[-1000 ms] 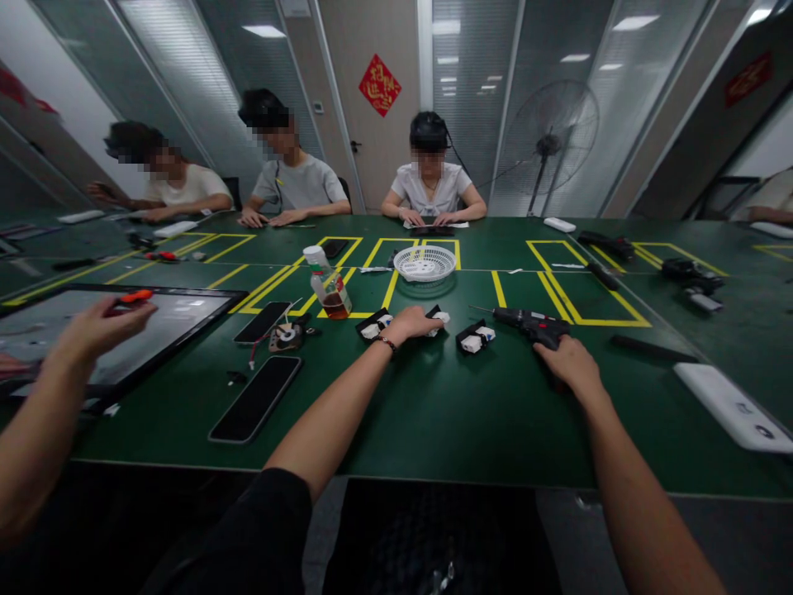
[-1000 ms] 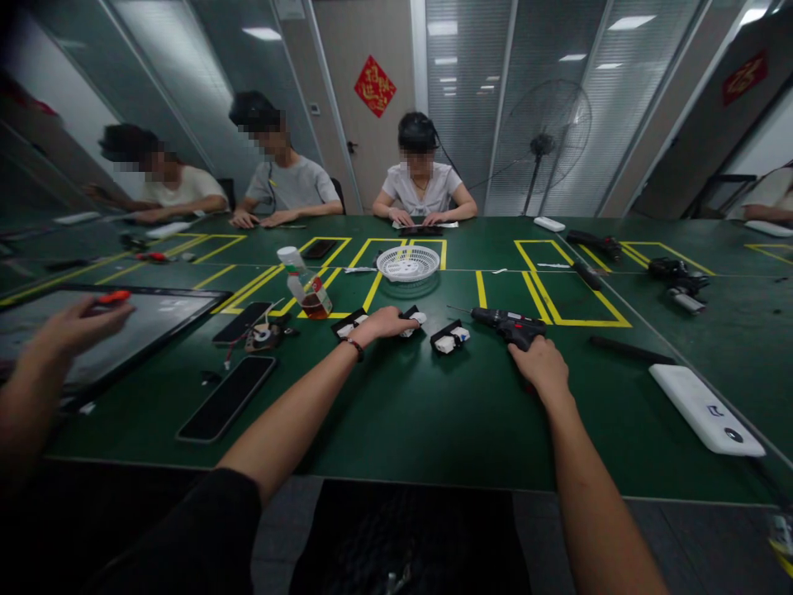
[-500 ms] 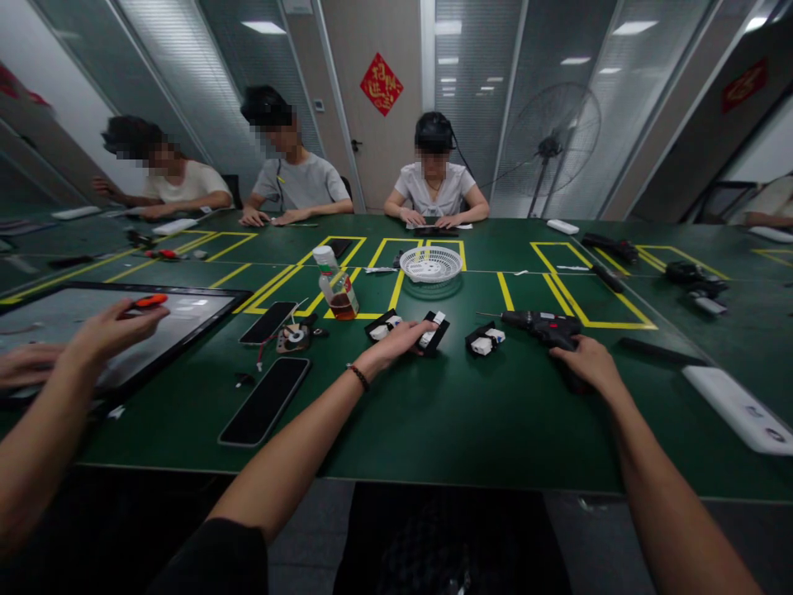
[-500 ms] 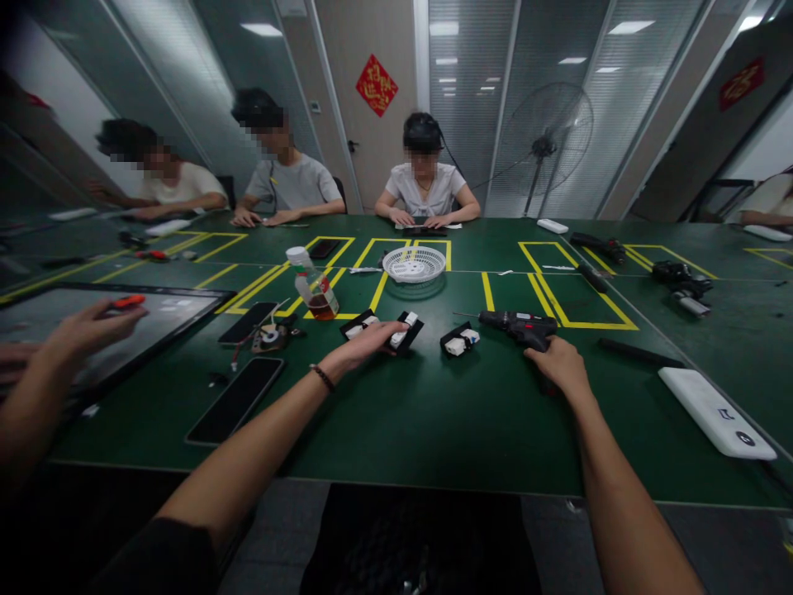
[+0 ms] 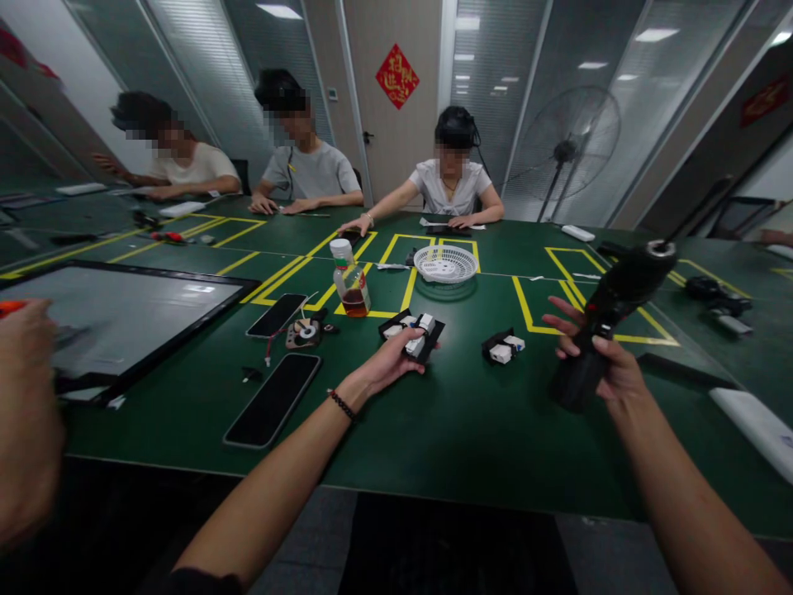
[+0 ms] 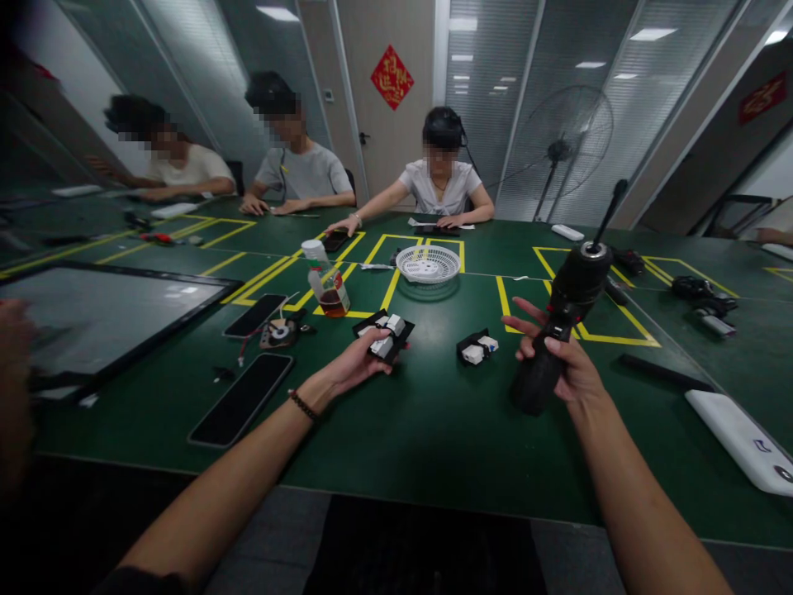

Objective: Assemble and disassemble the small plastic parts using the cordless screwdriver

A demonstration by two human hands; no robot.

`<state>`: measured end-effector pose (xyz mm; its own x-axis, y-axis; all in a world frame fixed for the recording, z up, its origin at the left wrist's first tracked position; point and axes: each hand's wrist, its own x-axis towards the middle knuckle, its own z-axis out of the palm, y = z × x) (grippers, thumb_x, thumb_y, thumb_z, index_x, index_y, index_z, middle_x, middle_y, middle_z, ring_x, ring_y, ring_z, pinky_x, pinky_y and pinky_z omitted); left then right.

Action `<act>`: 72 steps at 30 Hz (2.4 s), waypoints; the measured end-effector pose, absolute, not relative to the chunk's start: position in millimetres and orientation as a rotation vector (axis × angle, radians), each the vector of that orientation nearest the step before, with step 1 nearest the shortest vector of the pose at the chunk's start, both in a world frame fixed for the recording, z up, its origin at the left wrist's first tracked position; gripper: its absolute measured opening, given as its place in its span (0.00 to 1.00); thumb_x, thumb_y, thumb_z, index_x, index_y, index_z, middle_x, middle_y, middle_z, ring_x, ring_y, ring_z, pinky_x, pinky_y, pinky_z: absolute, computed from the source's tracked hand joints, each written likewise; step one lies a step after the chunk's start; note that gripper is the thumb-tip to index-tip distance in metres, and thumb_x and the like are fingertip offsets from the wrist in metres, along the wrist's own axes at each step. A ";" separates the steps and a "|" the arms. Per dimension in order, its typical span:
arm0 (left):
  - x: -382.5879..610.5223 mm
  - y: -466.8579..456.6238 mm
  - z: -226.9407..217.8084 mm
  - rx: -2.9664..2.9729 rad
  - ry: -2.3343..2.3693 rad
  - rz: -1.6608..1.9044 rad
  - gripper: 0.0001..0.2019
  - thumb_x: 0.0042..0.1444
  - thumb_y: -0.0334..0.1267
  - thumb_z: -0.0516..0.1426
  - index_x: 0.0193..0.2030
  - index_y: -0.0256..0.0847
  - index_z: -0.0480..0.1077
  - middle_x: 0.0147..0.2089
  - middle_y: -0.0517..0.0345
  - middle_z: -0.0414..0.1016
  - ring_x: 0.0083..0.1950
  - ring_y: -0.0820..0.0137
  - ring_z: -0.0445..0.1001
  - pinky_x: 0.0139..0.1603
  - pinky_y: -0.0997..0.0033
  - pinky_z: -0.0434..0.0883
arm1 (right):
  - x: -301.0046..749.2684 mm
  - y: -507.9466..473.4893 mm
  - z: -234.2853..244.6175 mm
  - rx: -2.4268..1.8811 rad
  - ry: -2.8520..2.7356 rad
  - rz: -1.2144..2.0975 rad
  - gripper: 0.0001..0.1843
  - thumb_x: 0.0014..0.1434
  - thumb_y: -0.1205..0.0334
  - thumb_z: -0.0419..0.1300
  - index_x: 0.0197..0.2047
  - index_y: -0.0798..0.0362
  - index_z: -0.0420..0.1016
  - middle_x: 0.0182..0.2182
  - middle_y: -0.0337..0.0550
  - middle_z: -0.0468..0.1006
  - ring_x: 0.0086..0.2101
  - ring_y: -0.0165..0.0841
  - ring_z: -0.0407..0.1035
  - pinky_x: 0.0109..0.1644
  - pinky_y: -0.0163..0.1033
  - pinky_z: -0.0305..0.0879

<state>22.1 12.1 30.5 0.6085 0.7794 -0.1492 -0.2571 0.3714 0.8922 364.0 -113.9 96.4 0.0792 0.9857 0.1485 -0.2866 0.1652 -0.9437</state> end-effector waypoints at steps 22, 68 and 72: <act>30.7 8.7 18.6 1.035 0.715 0.845 0.20 0.59 0.47 0.55 0.54 0.37 0.66 0.49 0.42 0.72 0.46 0.60 0.74 0.35 0.62 0.78 | 361.2 -116.0 55.0 -1.041 -1.131 1.550 0.18 0.61 0.52 0.55 0.43 0.57 0.76 0.20 0.44 0.72 0.17 0.33 0.61 0.20 0.38 0.57; 27.8 4.6 14.7 1.575 1.088 1.051 0.30 0.56 0.48 0.61 0.63 0.41 0.62 0.56 0.46 0.72 0.55 0.59 0.72 0.57 0.58 0.68 | 358.2 -118.5 44.6 -1.102 -1.263 1.584 0.14 0.60 0.57 0.61 0.44 0.57 0.77 0.39 0.52 0.80 0.23 0.33 0.72 0.26 0.38 0.67; 28.1 3.8 16.8 1.543 1.102 1.063 0.30 0.55 0.47 0.62 0.62 0.40 0.63 0.56 0.44 0.72 0.56 0.57 0.72 0.57 0.58 0.68 | 357.2 -118.9 46.8 -1.086 -1.268 1.580 0.12 0.60 0.58 0.60 0.44 0.57 0.77 0.38 0.51 0.80 0.23 0.32 0.71 0.25 0.37 0.66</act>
<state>28.1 3.8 16.8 0.2223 0.9667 0.1267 0.1616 -0.1646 0.9730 357.2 -118.9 46.8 -0.2940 0.9471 -0.1287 -0.0792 -0.1584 -0.9842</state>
